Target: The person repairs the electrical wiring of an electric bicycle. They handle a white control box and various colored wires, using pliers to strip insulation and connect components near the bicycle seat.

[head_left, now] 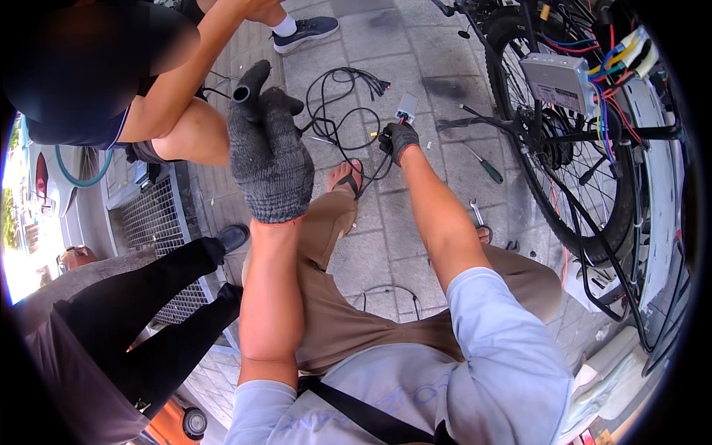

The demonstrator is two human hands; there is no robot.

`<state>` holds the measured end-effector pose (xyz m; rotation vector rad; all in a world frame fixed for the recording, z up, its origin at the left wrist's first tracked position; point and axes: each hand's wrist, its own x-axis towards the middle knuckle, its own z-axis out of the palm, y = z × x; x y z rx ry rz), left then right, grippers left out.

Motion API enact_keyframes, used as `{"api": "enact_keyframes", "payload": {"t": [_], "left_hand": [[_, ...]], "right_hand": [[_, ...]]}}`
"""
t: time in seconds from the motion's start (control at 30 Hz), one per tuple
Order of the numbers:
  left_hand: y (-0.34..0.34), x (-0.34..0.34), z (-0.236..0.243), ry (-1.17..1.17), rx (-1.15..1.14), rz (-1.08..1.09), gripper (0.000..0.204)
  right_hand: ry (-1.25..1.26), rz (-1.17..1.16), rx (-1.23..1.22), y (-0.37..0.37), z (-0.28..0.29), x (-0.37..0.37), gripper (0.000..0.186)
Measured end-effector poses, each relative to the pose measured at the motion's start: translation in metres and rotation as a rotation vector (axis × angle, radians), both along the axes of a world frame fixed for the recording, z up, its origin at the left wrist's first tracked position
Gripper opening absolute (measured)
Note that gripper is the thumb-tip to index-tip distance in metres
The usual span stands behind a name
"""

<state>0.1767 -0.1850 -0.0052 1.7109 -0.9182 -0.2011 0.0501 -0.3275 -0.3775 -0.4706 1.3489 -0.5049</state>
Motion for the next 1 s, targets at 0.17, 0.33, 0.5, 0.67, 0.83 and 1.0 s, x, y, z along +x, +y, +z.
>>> {"api": "enact_keyframes", "payload": {"t": [0.17,0.33,0.5,0.67,0.83,1.0], "left_hand": [[-0.011,0.004,-0.007,-0.041,-0.104,-0.013,0.032],[-0.022,-0.005,0.008,0.024,-0.055,-0.066,0.034],[-0.01,0.001,-0.003,0.072,-0.123,-0.024,0.033],[-0.017,0.008,-0.02,-0.08,-0.194,-0.089,0.029],[-0.024,-0.011,-0.025,-0.235,0.23,-0.35,0.028],[0.006,-0.034,-0.028,-0.5,0.91,-0.847,0.039]], "right_hand": [[0.034,0.098,-0.08,-0.007,-0.028,-0.006,0.02],[0.279,0.401,-0.095,0.028,-0.082,-0.041,0.041],[0.638,0.812,-0.47,0.149,-0.056,-0.076,0.053],[-0.059,1.74,0.129,0.25,0.069,-0.121,0.043],[-0.101,1.933,0.514,0.363,0.039,-0.173,0.055],[-0.21,2.034,0.496,0.394,0.028,-0.185,0.051]]}}
